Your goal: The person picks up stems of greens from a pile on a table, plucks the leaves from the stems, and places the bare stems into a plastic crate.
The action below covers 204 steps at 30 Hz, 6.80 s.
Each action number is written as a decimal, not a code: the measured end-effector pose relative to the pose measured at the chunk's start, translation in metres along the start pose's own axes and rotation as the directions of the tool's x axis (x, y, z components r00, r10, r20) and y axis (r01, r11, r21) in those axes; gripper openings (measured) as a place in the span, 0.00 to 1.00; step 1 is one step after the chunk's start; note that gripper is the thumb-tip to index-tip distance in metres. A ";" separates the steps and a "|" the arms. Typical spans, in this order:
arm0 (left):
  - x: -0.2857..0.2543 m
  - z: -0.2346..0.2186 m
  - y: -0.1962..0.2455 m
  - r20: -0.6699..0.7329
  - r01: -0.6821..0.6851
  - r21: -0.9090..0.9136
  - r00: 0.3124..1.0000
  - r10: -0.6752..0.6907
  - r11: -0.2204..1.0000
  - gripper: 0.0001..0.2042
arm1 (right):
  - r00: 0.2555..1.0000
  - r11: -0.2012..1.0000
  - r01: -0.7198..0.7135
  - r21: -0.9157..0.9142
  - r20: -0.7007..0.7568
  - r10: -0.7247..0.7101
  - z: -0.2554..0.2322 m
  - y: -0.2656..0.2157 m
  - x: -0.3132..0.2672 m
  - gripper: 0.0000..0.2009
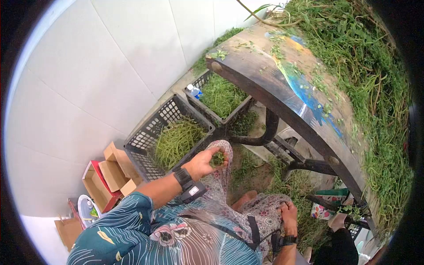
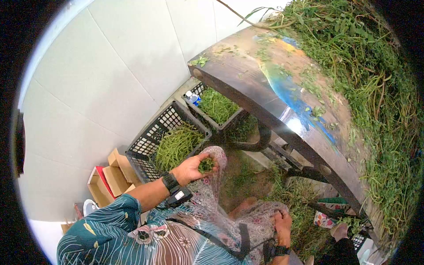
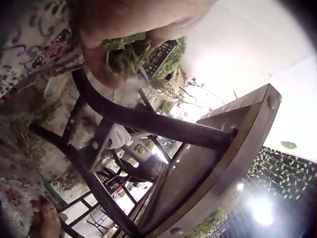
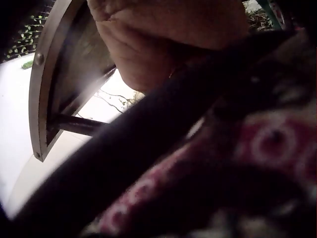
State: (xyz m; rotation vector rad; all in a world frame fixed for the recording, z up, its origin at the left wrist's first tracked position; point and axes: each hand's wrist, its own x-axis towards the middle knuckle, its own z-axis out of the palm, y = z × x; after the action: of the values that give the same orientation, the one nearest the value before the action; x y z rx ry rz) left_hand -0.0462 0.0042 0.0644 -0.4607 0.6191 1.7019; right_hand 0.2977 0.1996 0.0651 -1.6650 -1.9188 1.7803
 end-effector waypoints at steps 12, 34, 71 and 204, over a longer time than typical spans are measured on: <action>-0.004 0.011 -0.005 -0.064 -0.002 0.070 0.998 0.006 0.998 0.09 | 0.999 0.998 -0.002 -0.055 -0.034 0.000 0.001 0.001 0.002 0.12; -0.002 0.016 -0.009 -0.087 0.015 0.087 0.996 -0.008 0.996 0.09 | 0.996 0.999 0.006 0.053 -0.091 -0.001 0.003 -0.001 0.005 0.06; 0.041 0.071 0.112 -0.005 -0.322 -0.053 0.947 0.322 0.945 0.28 | 0.996 0.995 0.065 0.069 -0.064 -0.061 -0.005 0.012 0.008 0.07; -0.007 0.296 0.011 0.732 -0.842 0.500 0.536 0.421 0.202 0.10 | 0.831 0.839 0.543 -0.039 0.166 -0.531 0.050 -0.197 -0.068 0.16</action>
State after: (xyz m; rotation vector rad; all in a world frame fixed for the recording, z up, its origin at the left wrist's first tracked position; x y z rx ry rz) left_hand -0.0479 0.1823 0.3014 1.0953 1.3115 1.9200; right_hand 0.1683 0.1643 0.2324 -0.8729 -2.2541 1.6352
